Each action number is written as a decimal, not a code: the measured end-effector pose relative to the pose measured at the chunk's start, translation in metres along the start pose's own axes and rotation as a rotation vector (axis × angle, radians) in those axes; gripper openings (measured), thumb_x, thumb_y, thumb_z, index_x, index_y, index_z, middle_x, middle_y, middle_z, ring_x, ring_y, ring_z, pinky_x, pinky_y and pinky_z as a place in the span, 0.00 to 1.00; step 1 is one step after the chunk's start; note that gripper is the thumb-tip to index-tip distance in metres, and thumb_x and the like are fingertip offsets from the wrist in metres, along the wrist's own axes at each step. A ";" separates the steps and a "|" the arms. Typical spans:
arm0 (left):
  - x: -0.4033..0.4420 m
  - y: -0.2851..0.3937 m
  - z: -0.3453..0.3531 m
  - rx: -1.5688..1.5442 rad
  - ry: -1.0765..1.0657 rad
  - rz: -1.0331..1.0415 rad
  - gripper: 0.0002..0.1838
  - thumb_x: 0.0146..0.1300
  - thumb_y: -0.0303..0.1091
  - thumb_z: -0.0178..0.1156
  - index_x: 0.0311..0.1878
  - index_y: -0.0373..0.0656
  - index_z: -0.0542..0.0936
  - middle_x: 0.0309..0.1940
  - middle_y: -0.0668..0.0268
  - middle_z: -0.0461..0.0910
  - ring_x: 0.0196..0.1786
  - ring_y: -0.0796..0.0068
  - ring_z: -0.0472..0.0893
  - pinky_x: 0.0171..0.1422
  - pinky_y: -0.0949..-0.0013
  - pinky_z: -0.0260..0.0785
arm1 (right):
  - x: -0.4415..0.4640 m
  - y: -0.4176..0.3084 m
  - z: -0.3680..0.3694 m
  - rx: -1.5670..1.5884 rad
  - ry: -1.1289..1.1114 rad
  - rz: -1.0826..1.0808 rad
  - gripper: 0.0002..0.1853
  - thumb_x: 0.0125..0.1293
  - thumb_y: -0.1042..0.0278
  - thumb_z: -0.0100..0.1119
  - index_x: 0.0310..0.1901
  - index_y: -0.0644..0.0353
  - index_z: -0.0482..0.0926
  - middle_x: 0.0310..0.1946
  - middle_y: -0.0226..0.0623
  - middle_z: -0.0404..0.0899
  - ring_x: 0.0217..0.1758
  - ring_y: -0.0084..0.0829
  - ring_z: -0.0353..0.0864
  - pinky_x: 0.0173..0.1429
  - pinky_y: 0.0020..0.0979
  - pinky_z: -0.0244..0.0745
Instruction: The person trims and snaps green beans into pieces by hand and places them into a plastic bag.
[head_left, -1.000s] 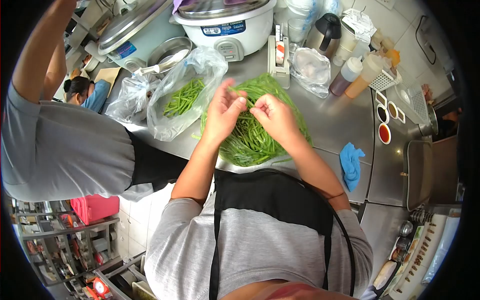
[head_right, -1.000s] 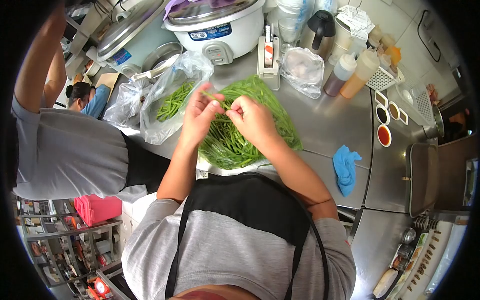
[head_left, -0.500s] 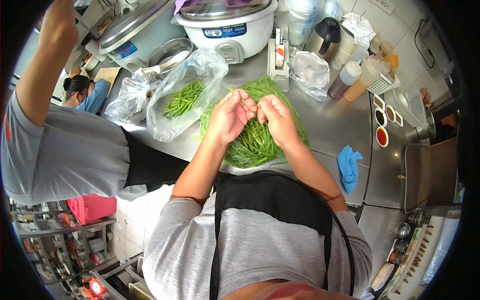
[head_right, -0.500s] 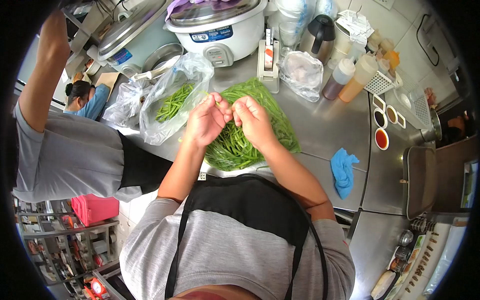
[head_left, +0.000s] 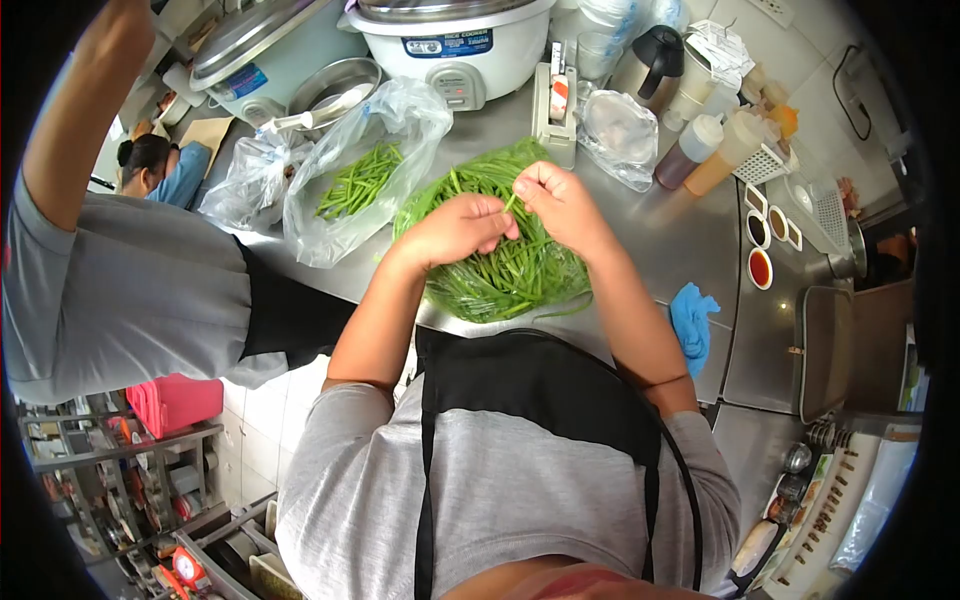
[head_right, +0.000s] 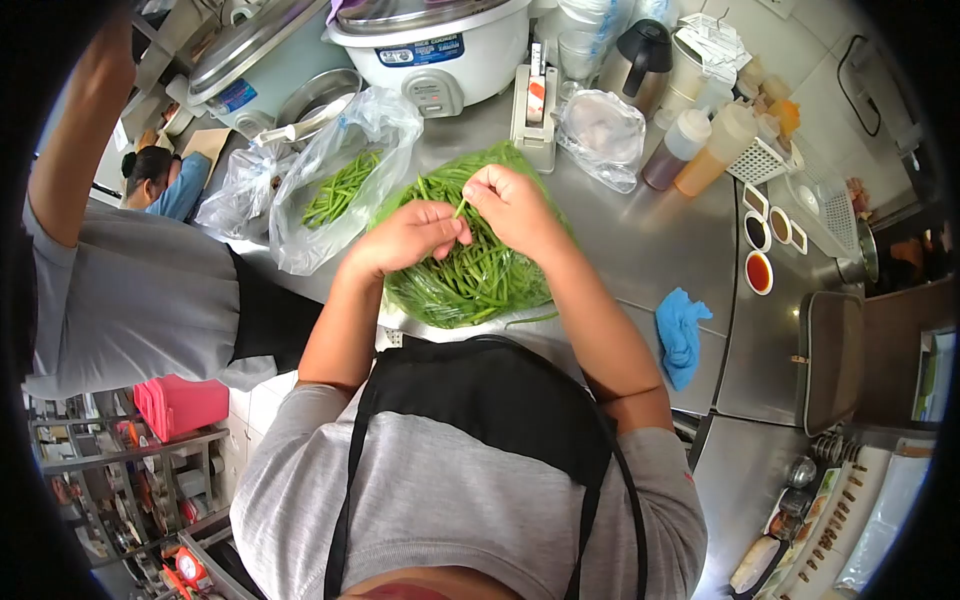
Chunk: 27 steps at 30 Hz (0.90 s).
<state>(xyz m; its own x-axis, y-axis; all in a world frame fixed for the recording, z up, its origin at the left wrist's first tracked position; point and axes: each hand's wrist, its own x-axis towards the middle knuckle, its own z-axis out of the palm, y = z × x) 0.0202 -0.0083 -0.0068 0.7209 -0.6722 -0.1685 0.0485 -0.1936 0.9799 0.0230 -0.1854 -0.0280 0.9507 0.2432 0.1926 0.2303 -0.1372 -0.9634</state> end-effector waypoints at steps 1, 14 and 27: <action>0.000 0.001 -0.001 0.001 0.027 0.011 0.11 0.62 0.33 0.48 0.31 0.38 0.76 0.18 0.74 0.69 0.22 0.87 0.65 0.28 0.82 0.58 | -0.001 -0.004 -0.001 0.017 -0.035 0.028 0.08 0.62 0.67 0.49 0.32 0.64 0.73 0.24 0.26 0.72 0.27 0.15 0.68 0.32 0.20 0.65; -0.007 -0.006 -0.016 0.584 0.341 0.162 0.07 0.60 0.29 0.50 0.30 0.35 0.74 0.24 0.62 0.75 0.30 0.75 0.72 0.39 0.72 0.64 | -0.014 -0.016 0.009 0.696 -0.241 0.338 0.10 0.65 0.64 0.44 0.30 0.60 0.68 0.20 0.25 0.63 0.22 0.17 0.62 0.28 0.20 0.61; -0.014 -0.011 -0.013 0.900 0.471 0.089 0.08 0.48 0.33 0.59 0.29 0.39 0.75 0.28 0.54 0.74 0.34 0.53 0.74 0.38 0.59 0.65 | -0.020 -0.007 0.013 -0.750 0.130 -0.233 0.08 0.49 0.60 0.61 0.27 0.54 0.76 0.25 0.34 0.75 0.29 0.37 0.75 0.32 0.35 0.67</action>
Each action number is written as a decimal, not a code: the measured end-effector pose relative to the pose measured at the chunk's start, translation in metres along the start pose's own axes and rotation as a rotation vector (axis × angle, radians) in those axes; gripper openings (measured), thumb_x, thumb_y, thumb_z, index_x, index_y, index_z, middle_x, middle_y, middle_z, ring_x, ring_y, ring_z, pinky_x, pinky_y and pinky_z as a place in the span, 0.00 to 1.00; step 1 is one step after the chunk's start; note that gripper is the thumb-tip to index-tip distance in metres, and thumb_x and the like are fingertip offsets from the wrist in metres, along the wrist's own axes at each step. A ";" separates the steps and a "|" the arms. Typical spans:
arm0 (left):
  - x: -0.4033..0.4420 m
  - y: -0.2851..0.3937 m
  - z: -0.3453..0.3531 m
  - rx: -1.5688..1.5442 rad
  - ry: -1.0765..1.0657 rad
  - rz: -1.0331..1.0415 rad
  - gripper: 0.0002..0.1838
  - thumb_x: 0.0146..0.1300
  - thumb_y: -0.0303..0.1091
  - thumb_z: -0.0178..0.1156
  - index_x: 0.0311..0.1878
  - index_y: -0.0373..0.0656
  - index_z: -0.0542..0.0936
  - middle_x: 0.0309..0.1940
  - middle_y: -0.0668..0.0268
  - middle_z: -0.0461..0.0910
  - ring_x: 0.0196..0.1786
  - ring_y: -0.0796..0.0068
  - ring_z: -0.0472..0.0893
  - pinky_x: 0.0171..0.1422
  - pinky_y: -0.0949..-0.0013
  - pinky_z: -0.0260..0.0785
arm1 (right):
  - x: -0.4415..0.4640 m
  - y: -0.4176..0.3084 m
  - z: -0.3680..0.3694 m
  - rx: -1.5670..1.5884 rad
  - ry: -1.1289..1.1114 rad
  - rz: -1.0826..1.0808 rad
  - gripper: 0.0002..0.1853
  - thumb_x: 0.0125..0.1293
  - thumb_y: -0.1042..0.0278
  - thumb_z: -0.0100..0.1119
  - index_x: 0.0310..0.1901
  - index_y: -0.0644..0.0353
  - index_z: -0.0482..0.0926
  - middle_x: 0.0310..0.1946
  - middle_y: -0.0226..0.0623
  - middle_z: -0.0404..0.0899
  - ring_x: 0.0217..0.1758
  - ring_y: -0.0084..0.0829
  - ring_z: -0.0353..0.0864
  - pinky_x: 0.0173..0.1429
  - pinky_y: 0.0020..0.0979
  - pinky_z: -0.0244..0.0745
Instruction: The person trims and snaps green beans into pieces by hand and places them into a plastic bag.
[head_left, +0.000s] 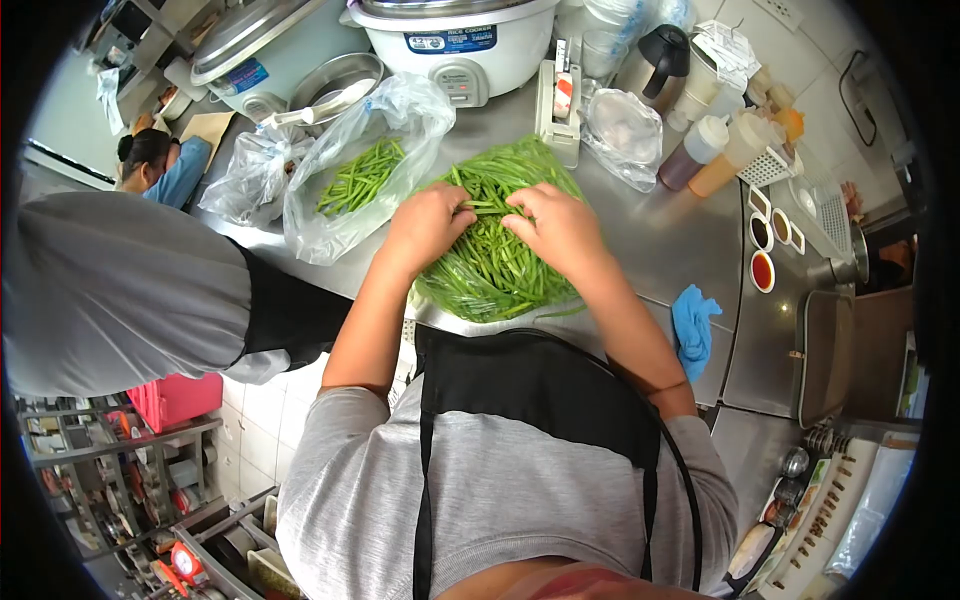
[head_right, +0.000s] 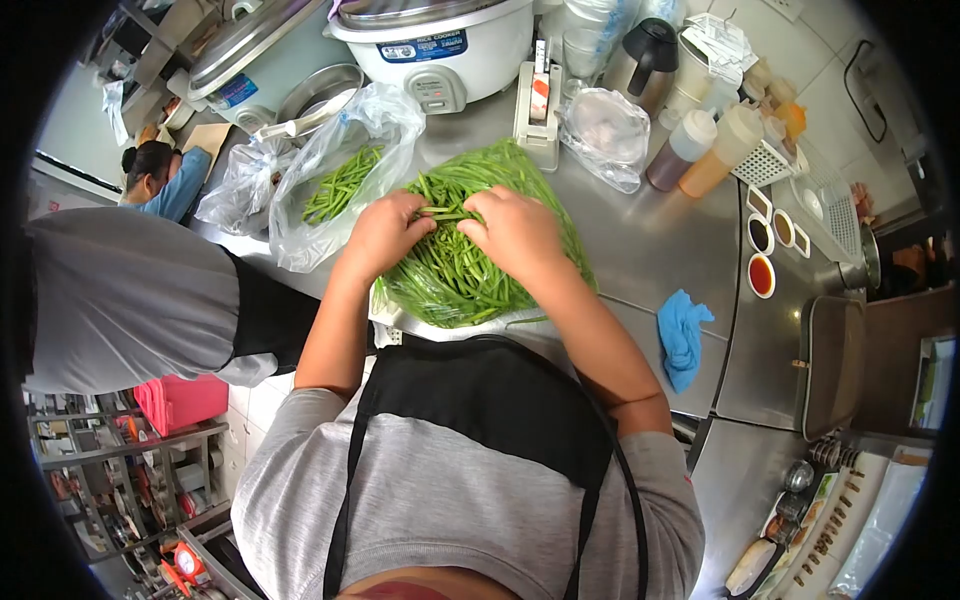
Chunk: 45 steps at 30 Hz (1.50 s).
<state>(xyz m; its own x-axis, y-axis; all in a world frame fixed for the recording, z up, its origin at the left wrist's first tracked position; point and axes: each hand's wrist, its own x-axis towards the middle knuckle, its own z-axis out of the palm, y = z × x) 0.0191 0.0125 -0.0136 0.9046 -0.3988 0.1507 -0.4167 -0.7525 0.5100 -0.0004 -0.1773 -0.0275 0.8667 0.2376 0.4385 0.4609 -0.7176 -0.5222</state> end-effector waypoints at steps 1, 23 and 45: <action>0.001 0.004 -0.003 -0.006 0.008 0.017 0.08 0.48 0.33 0.59 0.29 0.39 0.75 0.28 0.54 0.74 0.34 0.53 0.74 0.37 0.59 0.65 | 0.001 0.000 -0.001 -0.052 0.005 -0.041 0.08 0.50 0.61 0.60 0.27 0.54 0.75 0.24 0.34 0.75 0.29 0.38 0.75 0.32 0.36 0.67; 0.018 0.008 0.021 -1.029 0.154 -0.117 0.04 0.61 0.32 0.51 0.34 0.43 0.72 0.20 0.77 0.67 0.23 0.89 0.64 0.26 0.84 0.55 | 0.010 0.004 -0.002 0.660 -0.076 0.227 0.12 0.63 0.64 0.48 0.28 0.63 0.72 0.20 0.31 0.72 0.22 0.22 0.70 0.28 0.25 0.66; 0.008 0.035 0.010 -1.372 0.019 -0.120 0.05 0.61 0.34 0.51 0.35 0.45 0.70 0.21 0.74 0.69 0.25 0.85 0.67 0.28 0.81 0.58 | -0.001 -0.018 -0.013 1.343 0.086 -0.010 0.09 0.62 0.71 0.40 0.26 0.62 0.66 0.18 0.30 0.66 0.21 0.18 0.63 0.27 0.20 0.62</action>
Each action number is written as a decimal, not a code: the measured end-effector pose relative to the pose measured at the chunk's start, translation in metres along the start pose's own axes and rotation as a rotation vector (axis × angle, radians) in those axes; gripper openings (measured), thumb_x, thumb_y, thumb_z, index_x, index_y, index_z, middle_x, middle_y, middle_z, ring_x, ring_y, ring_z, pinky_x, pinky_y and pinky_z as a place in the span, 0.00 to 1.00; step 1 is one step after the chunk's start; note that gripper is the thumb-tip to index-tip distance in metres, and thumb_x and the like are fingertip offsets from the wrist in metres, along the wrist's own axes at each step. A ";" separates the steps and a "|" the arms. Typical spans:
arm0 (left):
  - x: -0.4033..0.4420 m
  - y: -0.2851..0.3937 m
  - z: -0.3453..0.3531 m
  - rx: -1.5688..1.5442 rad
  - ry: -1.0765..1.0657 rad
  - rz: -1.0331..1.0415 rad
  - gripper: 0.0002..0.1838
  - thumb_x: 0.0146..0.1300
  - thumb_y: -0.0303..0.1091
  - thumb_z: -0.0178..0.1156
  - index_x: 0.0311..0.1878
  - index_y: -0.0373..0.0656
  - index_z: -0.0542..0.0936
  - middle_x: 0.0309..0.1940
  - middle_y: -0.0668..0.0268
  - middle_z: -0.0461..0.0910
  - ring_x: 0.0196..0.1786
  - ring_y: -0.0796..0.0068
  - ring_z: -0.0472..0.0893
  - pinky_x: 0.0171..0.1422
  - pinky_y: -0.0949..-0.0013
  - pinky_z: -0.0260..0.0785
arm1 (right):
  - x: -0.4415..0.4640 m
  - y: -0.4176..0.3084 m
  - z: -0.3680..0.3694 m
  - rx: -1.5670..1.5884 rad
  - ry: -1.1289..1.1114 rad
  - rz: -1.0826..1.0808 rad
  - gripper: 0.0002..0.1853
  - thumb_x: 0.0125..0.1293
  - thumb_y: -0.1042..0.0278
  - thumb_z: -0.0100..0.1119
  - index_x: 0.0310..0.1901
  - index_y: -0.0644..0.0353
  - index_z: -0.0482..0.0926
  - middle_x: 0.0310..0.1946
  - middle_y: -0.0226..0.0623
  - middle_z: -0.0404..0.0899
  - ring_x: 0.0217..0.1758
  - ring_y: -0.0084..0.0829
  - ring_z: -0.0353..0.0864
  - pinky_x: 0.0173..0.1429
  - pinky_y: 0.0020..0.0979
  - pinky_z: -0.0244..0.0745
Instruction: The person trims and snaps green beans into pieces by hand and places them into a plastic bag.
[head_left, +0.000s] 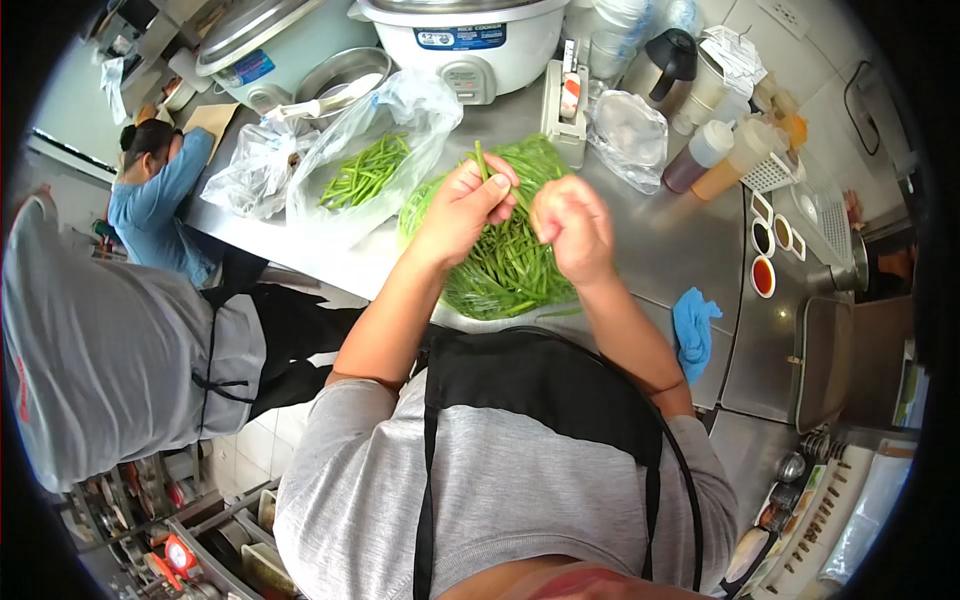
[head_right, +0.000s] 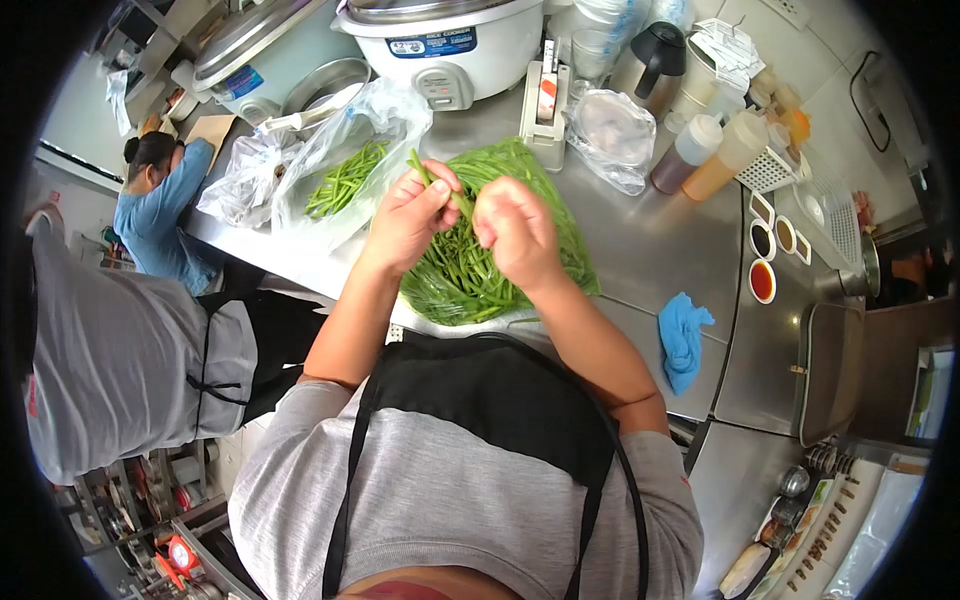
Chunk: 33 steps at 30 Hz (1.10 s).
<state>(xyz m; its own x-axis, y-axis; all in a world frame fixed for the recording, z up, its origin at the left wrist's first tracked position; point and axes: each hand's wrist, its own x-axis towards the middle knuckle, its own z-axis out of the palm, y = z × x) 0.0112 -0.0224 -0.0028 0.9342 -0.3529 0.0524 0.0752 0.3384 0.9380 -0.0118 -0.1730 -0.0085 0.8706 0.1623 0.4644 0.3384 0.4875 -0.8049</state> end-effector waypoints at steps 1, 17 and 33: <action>0.001 -0.006 0.000 -0.033 -0.002 -0.006 0.05 0.62 0.35 0.50 0.35 0.45 0.70 0.21 0.74 0.69 0.25 0.85 0.67 0.28 0.81 0.58 | 0.003 -0.004 0.000 0.005 0.055 -0.100 0.08 0.62 0.71 0.40 0.26 0.62 0.66 0.18 0.30 0.66 0.21 0.18 0.63 0.27 0.20 0.62; -0.003 -0.006 -0.044 -0.334 0.343 0.089 0.01 0.58 0.27 0.46 0.33 0.43 0.67 0.21 0.68 0.65 0.24 0.76 0.64 0.29 0.73 0.59 | -0.034 0.019 -0.011 -1.445 -0.365 -0.098 0.06 0.44 0.68 0.62 0.26 0.50 0.77 0.25 0.31 0.67 0.33 0.33 0.71 0.36 0.34 0.64; -0.006 -0.011 -0.010 0.434 -0.067 -0.032 0.05 0.59 0.30 0.54 0.34 0.40 0.75 0.29 0.75 0.73 0.33 0.91 0.67 0.37 0.83 0.59 | 0.014 -0.016 -0.013 -0.493 0.023 0.329 0.06 0.57 0.74 0.54 0.36 0.64 0.76 0.24 0.30 0.75 0.24 0.18 0.72 0.31 0.21 0.69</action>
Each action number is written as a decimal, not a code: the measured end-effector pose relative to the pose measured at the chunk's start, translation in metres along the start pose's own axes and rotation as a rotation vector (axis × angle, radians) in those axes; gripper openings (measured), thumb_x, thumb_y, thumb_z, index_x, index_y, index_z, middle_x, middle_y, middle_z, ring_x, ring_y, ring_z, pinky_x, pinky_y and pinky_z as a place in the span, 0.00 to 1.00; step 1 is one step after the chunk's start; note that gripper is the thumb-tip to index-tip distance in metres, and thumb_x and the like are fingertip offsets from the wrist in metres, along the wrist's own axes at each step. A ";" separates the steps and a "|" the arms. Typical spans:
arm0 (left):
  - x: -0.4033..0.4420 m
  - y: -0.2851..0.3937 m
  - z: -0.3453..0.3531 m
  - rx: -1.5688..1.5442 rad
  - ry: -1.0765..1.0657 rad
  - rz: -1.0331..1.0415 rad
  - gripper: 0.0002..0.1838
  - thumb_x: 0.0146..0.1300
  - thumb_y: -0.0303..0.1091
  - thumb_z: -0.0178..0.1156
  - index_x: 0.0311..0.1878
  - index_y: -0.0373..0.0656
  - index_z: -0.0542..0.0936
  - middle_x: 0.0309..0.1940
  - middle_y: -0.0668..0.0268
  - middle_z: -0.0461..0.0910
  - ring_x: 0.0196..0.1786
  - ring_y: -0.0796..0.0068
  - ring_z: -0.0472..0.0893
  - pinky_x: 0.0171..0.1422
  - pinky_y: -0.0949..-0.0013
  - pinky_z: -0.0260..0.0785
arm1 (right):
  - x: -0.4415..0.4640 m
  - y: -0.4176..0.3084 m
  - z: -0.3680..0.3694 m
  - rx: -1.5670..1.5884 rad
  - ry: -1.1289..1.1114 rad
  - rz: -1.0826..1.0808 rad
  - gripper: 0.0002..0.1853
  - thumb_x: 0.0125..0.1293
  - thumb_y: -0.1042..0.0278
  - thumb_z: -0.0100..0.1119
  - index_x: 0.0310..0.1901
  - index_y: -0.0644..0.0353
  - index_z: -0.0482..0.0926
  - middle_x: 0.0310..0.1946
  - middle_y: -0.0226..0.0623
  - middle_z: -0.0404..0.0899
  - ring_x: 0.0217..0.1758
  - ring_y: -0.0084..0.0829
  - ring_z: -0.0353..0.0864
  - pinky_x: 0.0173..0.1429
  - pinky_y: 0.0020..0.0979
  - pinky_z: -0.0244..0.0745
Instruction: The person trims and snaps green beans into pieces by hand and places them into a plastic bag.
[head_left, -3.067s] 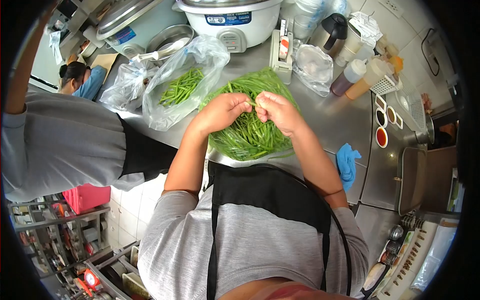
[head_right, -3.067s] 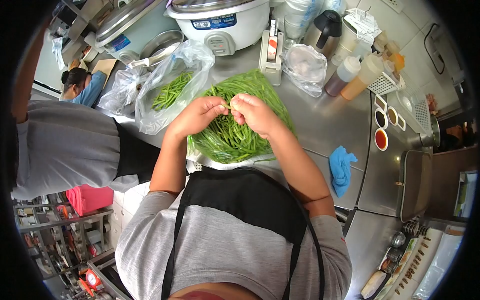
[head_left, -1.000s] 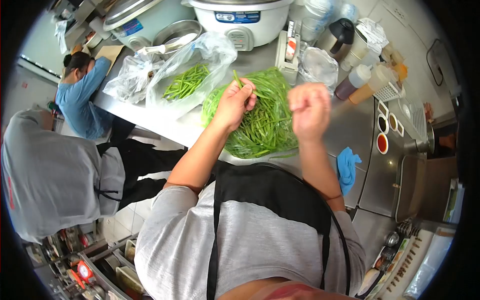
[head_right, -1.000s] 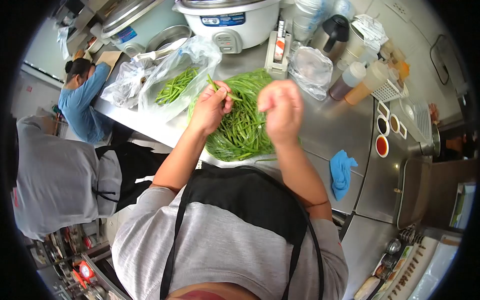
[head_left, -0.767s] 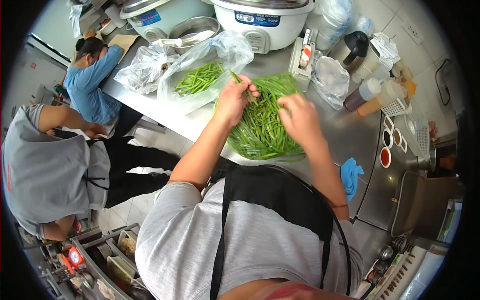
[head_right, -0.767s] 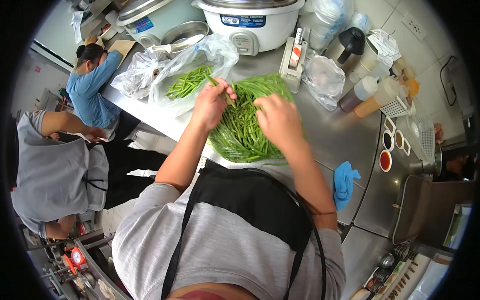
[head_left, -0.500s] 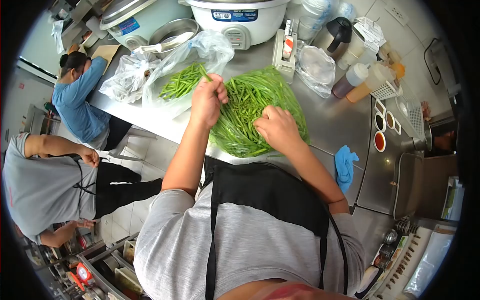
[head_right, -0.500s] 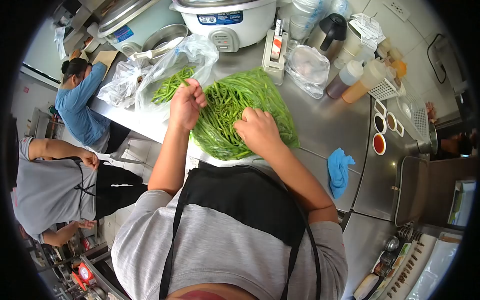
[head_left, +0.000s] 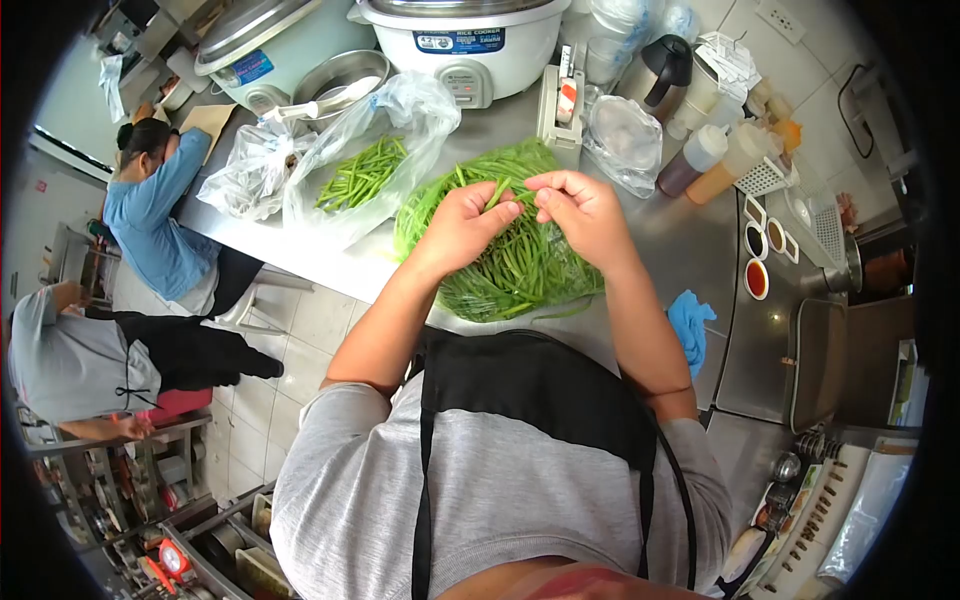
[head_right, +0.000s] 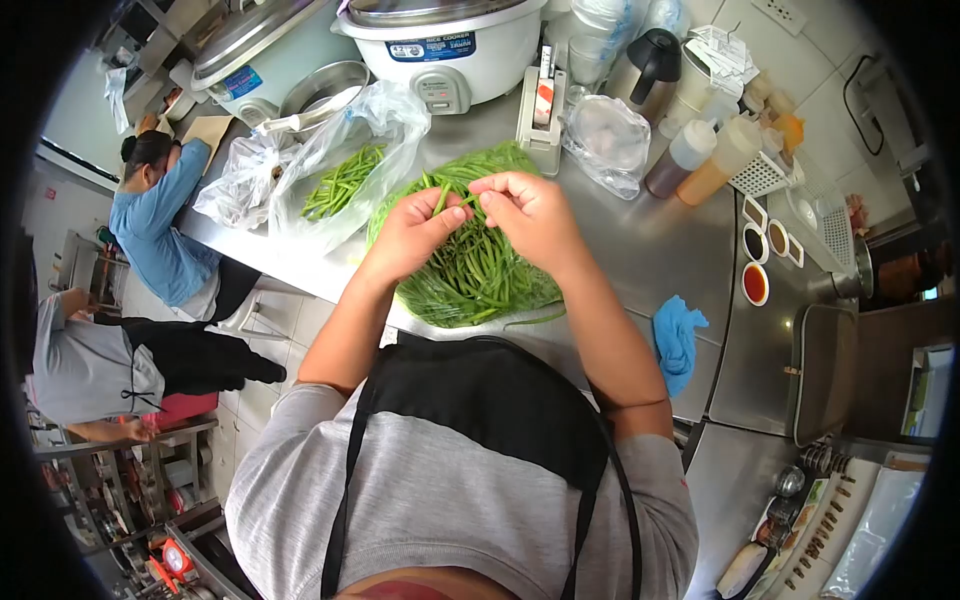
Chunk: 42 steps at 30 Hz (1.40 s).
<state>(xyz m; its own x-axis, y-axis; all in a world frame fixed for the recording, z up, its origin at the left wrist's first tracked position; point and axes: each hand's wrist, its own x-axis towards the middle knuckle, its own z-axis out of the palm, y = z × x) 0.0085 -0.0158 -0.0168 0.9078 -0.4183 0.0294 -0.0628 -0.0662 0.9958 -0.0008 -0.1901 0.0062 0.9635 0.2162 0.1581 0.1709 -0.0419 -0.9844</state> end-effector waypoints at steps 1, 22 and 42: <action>0.001 -0.001 0.001 -0.010 0.031 0.059 0.06 0.60 0.31 0.53 0.33 0.40 0.75 0.24 0.76 0.71 0.26 0.91 0.65 0.30 0.83 0.57 | 0.001 0.001 -0.001 -0.215 0.047 -0.161 0.06 0.56 0.73 0.54 0.35 0.63 0.76 0.24 0.32 0.76 0.24 0.22 0.73 0.30 0.23 0.69; 0.001 0.005 -0.005 -0.574 0.180 -0.059 0.08 0.63 0.37 0.48 0.36 0.43 0.70 0.16 0.74 0.64 0.16 0.85 0.60 0.19 0.81 0.49 | -0.002 0.027 0.011 -0.084 -0.148 0.069 0.09 0.59 0.67 0.52 0.30 0.64 0.76 0.21 0.31 0.75 0.24 0.19 0.71 0.30 0.24 0.67; 0.019 -0.017 -0.138 0.733 0.586 0.048 0.15 0.58 0.36 0.53 0.46 0.36 0.73 0.33 0.60 0.76 0.34 0.73 0.74 0.39 0.71 0.67 | 0.002 0.017 0.016 -0.392 -0.126 -0.053 0.05 0.56 0.71 0.55 0.32 0.64 0.74 0.23 0.29 0.74 0.24 0.18 0.70 0.29 0.21 0.67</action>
<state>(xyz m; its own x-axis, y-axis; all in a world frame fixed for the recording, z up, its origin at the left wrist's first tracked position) 0.0840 0.1025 -0.0210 0.9491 0.0743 0.3061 -0.1696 -0.6983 0.6955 0.0006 -0.1750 -0.0112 0.9226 0.3449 0.1730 0.3086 -0.3905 -0.8673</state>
